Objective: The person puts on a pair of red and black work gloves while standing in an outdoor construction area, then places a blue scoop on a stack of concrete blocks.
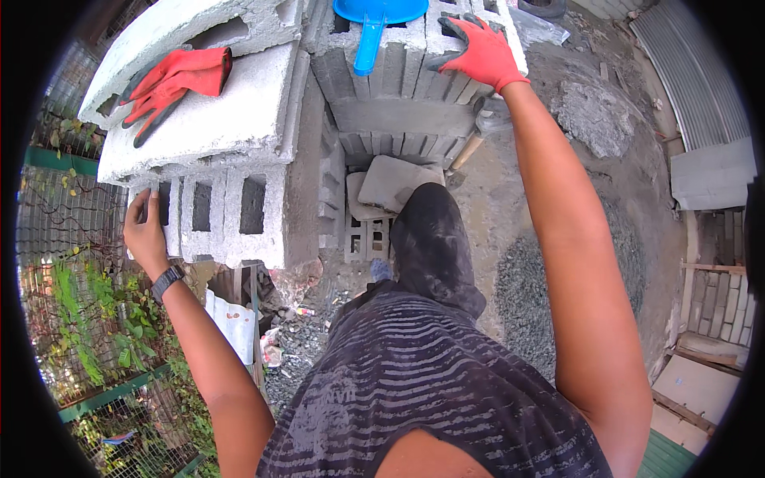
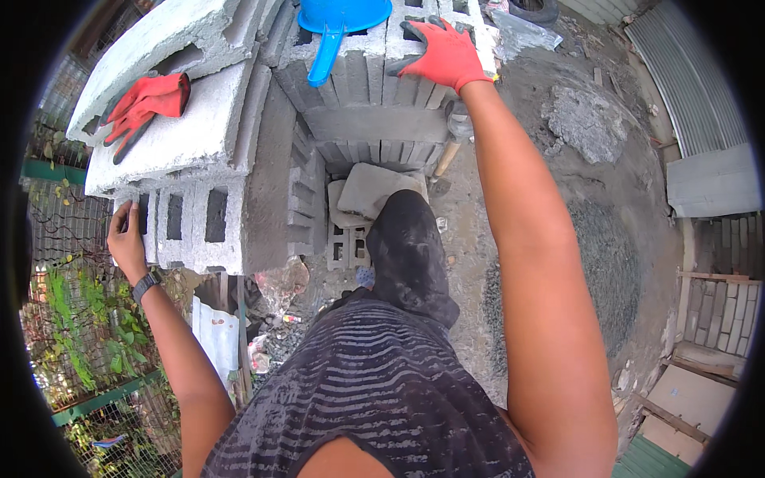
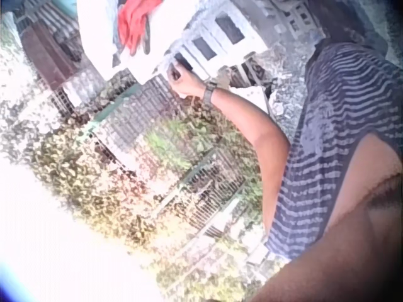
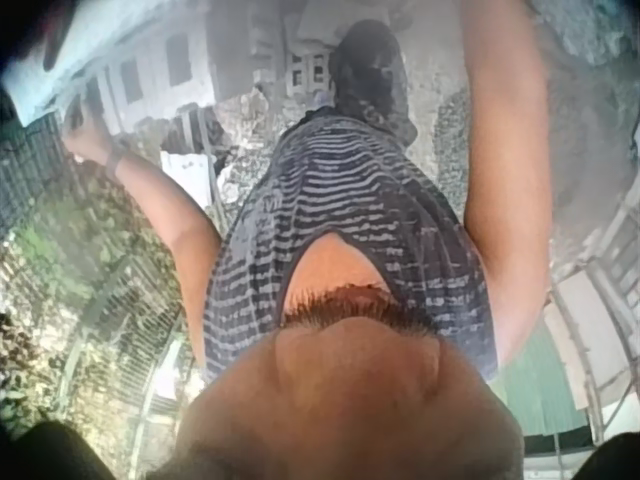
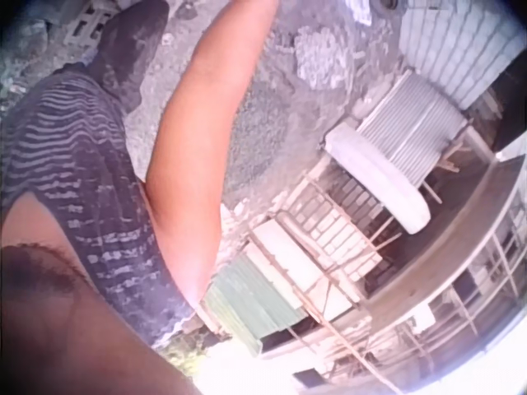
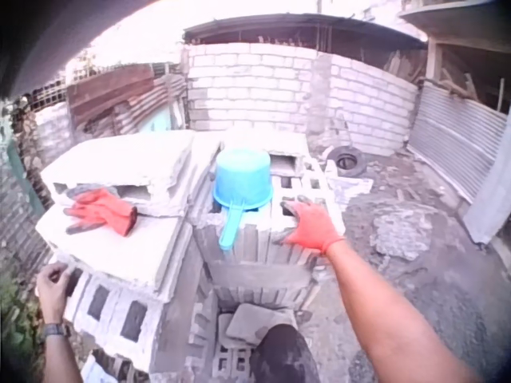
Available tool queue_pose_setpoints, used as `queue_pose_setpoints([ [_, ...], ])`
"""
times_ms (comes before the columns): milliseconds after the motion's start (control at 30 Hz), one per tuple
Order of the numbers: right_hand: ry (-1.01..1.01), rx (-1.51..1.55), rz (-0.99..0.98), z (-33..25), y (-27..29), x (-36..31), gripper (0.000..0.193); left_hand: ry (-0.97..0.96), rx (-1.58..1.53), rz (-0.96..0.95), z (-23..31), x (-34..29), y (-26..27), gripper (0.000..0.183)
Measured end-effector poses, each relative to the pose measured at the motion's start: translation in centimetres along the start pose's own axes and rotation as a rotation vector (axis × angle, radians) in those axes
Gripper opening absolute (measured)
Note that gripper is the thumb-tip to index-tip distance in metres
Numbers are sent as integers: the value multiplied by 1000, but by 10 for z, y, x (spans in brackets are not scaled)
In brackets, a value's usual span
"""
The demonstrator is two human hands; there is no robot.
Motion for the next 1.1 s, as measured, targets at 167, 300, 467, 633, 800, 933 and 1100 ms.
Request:
queue_pose_setpoints([
  [167, -14, 22, 45, 0, -1, 0, 101, 8, -23, 2, -7, 1, -2, 37],
  [300, -13, 31, 4, 5, 1, 4, 102, 3, 1, 15, 2, 2, 0, 37],
  [467, 16, -28, -31, 4, -3, 5, 105, 5, 6, 22, -2, 1, -1, 37],
  [633, -22, 46, 28, 3, -1, 2, 103, 5, -40, 19, -2, 0, -3, 37],
  [800, -28, 16, 79, -7, 0, -2, 99, 24, -92, 17, -9, 0, -5, 36],
  [933, -59, 79, 177, 4, -3, 1, 87, 43, -51, 28, 2, 0, -1, 36],
  [1100, -55, 181, 216, 5, -5, 3, 72, 38, -43, 30, -1, -1, 0, 37],
])
Point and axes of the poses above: each hand's wrist, its own x-axis towards the middle knuckle, its own y-axis out of the back of the hand, z = x × y, the point moved 3 cm from there along x, towards the middle knuckle, and after that the axes turned 13 degrees about x, right-handed, at the moved point
